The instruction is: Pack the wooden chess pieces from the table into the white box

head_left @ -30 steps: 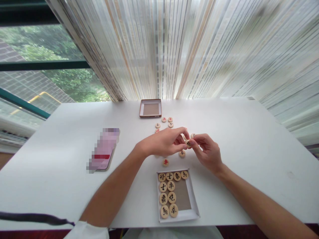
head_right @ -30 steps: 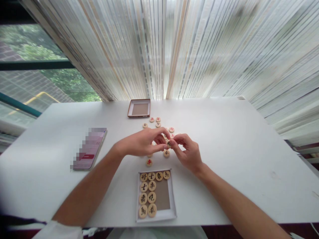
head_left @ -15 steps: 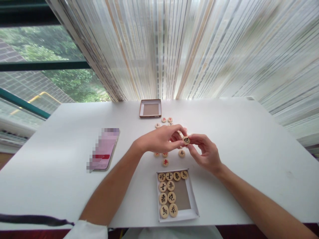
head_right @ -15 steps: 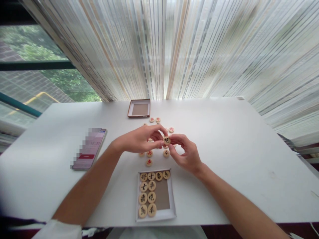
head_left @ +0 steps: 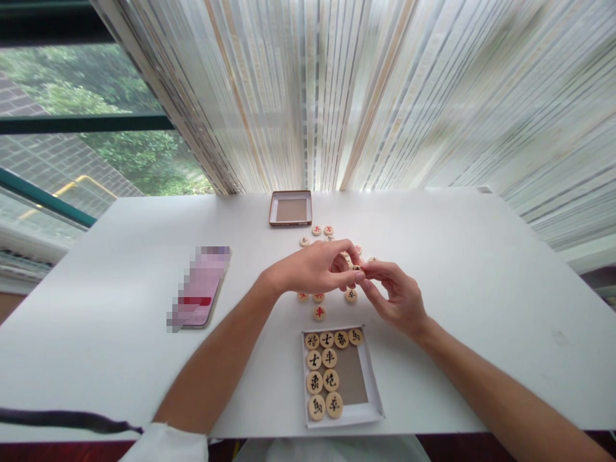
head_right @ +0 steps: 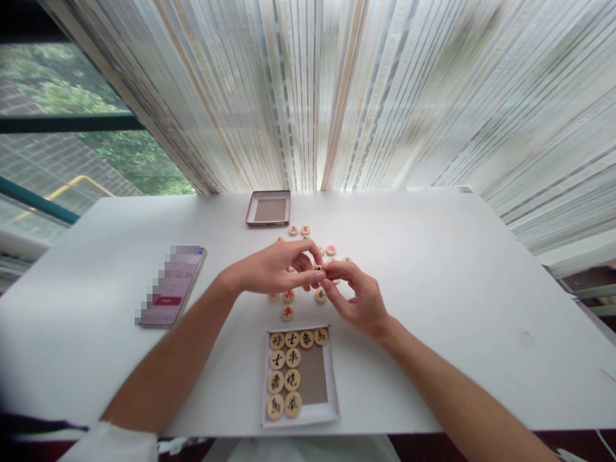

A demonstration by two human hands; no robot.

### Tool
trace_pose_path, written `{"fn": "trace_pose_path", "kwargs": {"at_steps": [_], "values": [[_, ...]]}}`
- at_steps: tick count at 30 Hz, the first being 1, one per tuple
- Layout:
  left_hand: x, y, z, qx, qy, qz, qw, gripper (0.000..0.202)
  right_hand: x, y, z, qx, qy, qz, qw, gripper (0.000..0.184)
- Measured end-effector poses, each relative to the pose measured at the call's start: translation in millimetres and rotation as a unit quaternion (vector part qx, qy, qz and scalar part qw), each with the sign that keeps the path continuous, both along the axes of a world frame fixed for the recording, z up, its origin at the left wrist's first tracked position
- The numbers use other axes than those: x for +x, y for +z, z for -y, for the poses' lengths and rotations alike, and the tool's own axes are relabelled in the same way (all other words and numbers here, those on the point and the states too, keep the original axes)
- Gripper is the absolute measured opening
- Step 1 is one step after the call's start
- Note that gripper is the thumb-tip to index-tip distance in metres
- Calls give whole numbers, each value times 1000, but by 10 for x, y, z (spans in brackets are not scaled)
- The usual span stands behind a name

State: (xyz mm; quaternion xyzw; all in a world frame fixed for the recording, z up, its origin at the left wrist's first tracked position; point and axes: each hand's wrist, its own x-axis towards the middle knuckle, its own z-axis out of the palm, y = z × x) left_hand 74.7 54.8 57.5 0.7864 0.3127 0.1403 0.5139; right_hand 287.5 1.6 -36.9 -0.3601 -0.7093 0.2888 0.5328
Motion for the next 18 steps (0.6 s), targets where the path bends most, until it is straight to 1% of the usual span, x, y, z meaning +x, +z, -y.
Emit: {"fn": "trace_pose_path", "kwargs": {"at_steps": [9, 12, 18], "values": [[19, 9, 18, -2, 8, 15, 1000, 30, 6, 48, -1, 26, -7, 21, 999, 30], [13, 5, 10, -3, 8, 23, 1000, 25, 12, 42, -7, 24, -10, 23, 999, 30], [-7, -14, -6, -34, -1, 24, 999, 18, 20, 35, -13, 18, -13, 25, 999, 28]]}}
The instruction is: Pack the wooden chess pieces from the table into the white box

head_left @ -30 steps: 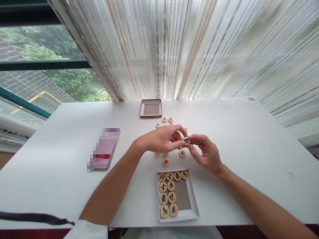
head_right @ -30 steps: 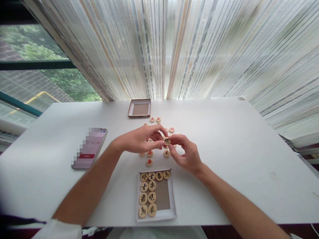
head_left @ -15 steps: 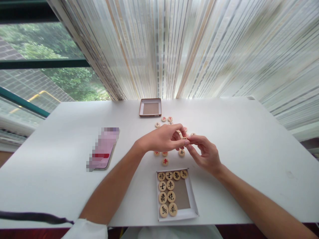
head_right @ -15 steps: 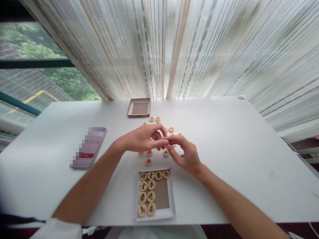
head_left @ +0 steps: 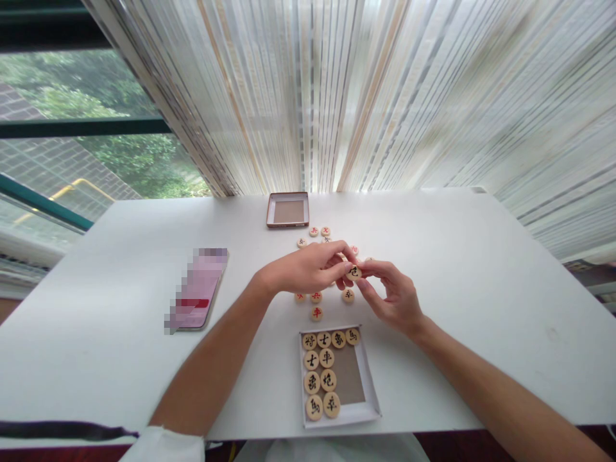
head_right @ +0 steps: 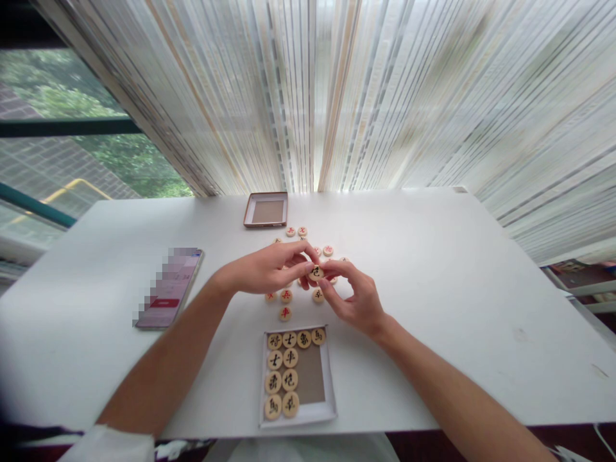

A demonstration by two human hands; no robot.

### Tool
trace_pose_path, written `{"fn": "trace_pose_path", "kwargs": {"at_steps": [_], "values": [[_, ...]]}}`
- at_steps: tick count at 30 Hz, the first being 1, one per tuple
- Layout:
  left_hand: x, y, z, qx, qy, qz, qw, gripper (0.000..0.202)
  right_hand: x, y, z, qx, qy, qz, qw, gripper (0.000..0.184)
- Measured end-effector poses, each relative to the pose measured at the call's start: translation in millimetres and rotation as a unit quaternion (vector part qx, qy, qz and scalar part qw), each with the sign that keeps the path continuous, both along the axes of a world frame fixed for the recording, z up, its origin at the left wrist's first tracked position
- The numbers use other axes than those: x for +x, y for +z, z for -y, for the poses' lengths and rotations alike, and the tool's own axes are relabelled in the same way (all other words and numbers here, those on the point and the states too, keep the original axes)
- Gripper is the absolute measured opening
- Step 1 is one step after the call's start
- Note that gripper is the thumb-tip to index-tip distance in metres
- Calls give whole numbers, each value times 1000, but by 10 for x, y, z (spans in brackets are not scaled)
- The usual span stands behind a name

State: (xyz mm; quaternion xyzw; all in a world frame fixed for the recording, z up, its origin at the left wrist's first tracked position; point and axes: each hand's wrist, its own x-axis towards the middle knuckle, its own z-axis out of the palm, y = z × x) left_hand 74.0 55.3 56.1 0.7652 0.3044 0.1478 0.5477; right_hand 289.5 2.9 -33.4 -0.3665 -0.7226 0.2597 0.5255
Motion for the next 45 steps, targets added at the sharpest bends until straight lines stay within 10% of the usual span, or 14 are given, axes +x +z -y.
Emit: {"fn": "trace_pose_path", "kwargs": {"at_steps": [20, 30, 39, 45], "values": [[-104, 115, 48, 141, 28, -102, 984, 26, -31, 40, -37, -32, 61, -51, 996, 28], [-237, 281, 452, 160, 100, -48, 981, 19, -62, 96, -23, -24, 56, -6, 998, 21], [-314, -374, 1351, 230, 317, 22, 920, 14, -95, 185, -15, 10, 65, 51, 997, 7], [-348, -862, 1772, 282, 319, -4, 905, 21, -97, 347, 144, -7, 101, 118, 988, 13]]}}
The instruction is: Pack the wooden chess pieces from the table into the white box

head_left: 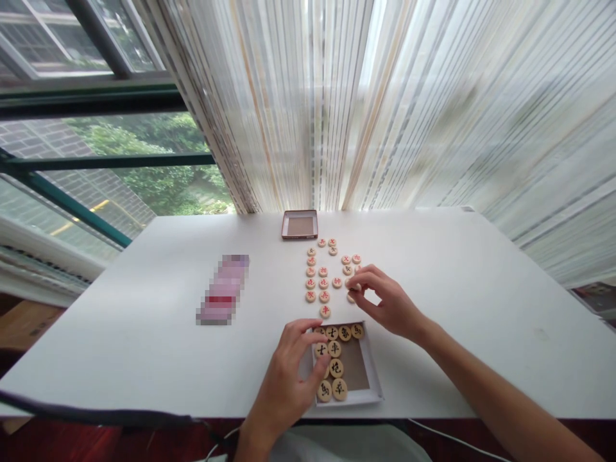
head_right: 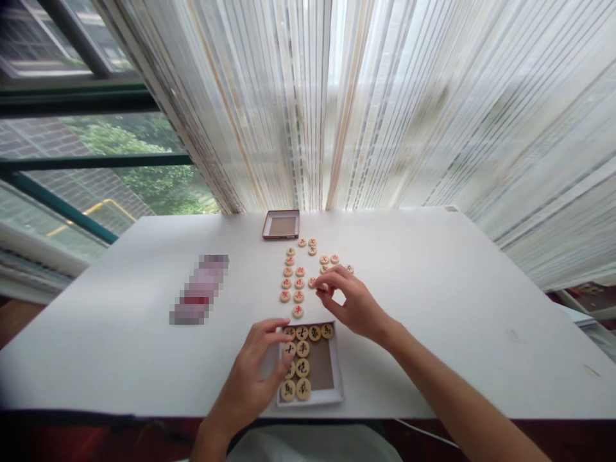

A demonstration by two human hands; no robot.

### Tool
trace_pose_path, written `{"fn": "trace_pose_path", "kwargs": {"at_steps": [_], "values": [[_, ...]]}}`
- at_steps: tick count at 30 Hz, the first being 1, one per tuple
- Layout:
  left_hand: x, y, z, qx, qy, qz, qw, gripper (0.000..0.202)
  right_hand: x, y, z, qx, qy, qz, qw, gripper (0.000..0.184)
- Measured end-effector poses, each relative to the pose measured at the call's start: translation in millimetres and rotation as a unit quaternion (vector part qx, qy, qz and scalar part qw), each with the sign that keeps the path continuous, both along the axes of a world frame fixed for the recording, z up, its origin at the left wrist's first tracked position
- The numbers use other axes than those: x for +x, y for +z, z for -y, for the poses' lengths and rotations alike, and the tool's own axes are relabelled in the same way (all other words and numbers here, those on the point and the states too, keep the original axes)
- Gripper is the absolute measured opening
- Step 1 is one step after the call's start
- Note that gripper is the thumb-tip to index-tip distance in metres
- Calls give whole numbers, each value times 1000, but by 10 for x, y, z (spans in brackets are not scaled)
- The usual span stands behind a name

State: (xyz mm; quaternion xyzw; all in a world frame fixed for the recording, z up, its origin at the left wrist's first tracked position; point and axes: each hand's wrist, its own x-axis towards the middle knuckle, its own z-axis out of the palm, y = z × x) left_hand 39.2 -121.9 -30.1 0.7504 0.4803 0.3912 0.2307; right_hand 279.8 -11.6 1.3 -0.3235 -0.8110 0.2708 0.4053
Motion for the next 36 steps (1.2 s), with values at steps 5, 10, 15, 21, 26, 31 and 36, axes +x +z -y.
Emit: {"fn": "trace_pose_path", "kwargs": {"at_steps": [5, 10, 15, 21, 26, 31, 36], "values": [[-56, -121, 32, -18, 8, -35, 999, 24, 43, 45, 417, -57, 41, 39, 997, 16], [-61, -180, 4, -15, 9, -46, 999, 22, 61, -26, 819, -137, -8, 24, 990, 19], [-70, -188, 22, -16, -1, -54, 998, 22, -3, -72, 1031, -215, -52, -43, 974, 15], [-39, -156, 14, -2, 3, -67, 998, 19, -76, -135, 1066, -141, -105, 44, 983, 18], [-15, -142, 15, 12, 9, -69, 998, 19, -148, -213, 1077, -75, -151, 101, 981, 13], [-15, -129, 21, 0, 7, -69, 998, 18, -250, -269, 1120, -27, -194, 123, 973, 10], [-7, -117, 16, 5, 10, -64, 998, 17, -324, -288, 1138, 17, -216, 150, 965, 10]]}}
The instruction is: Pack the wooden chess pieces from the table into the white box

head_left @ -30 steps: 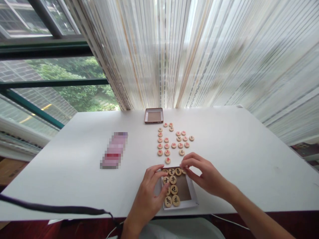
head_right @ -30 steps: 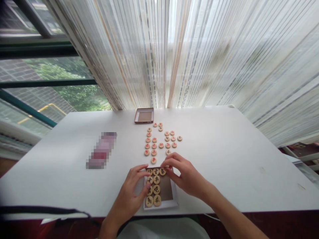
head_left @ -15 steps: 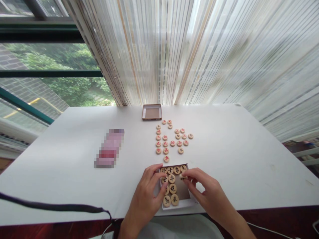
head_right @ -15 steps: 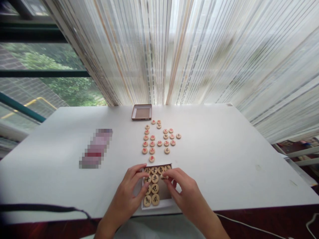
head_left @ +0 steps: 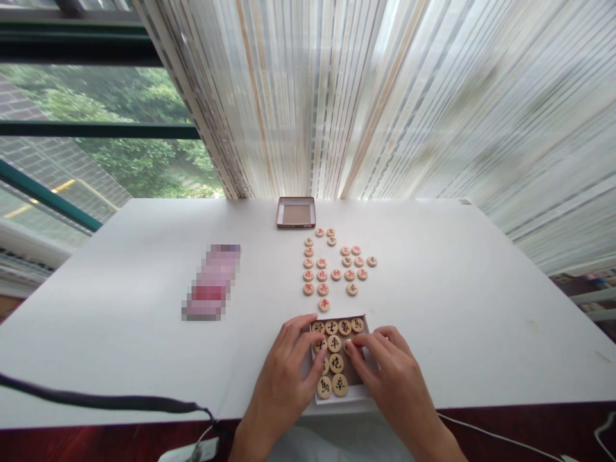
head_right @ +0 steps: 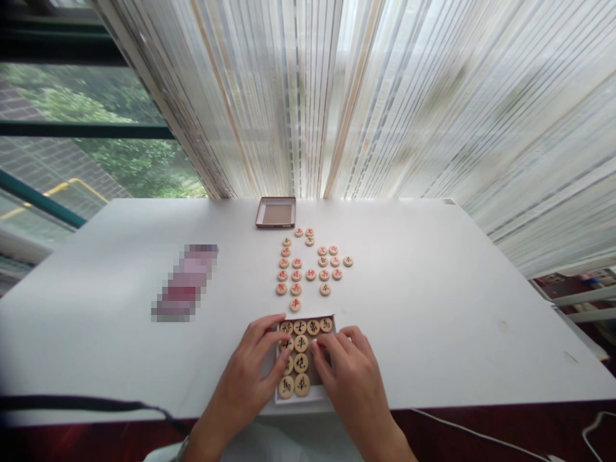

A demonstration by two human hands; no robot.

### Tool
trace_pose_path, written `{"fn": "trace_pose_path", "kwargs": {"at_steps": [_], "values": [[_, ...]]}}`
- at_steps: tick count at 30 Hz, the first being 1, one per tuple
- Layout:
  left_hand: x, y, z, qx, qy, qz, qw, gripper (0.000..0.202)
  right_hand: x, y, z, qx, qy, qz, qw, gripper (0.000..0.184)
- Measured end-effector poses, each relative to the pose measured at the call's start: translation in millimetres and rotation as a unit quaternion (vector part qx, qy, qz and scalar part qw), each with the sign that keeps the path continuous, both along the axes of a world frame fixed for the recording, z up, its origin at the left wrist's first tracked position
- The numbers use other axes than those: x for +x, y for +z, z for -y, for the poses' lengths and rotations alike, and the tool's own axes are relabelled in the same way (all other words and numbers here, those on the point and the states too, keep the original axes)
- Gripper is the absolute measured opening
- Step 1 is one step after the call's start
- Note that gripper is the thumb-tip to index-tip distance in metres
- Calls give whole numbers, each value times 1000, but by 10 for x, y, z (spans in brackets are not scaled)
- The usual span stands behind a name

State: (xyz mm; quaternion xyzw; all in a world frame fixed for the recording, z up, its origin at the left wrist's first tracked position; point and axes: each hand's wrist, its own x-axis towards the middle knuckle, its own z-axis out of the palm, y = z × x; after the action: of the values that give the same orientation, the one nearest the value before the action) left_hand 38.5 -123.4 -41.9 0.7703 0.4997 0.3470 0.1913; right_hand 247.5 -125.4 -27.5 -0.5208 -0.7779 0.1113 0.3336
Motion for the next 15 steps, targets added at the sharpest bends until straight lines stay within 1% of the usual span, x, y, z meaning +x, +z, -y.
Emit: {"fn": "trace_pose_path", "kwargs": {"at_steps": [3, 6, 9, 11, 15], "values": [[1, 5, 2, -3, 0, -1, 1000, 16, -6, -10, -10, 14, -17, 17, 1000, 12], [-3, 3, 6, -9, -1, -2, 1000, 16, 30, 13, -6, 19, -25, 14, 999, 12], [-7, -5, 10, -11, -4, -2, 1000, 16, 104, 69, 21, 15, 0, 15, 1000, 9], [-8, -12, 11, -15, -6, -4, 1000, 17, 157, 92, 43, 8, 25, 40, 999, 11], [-4, -20, 11, -16, -4, -4, 1000, 18, 222, 43, 61, 2, 42, 100, 994, 13]]}}
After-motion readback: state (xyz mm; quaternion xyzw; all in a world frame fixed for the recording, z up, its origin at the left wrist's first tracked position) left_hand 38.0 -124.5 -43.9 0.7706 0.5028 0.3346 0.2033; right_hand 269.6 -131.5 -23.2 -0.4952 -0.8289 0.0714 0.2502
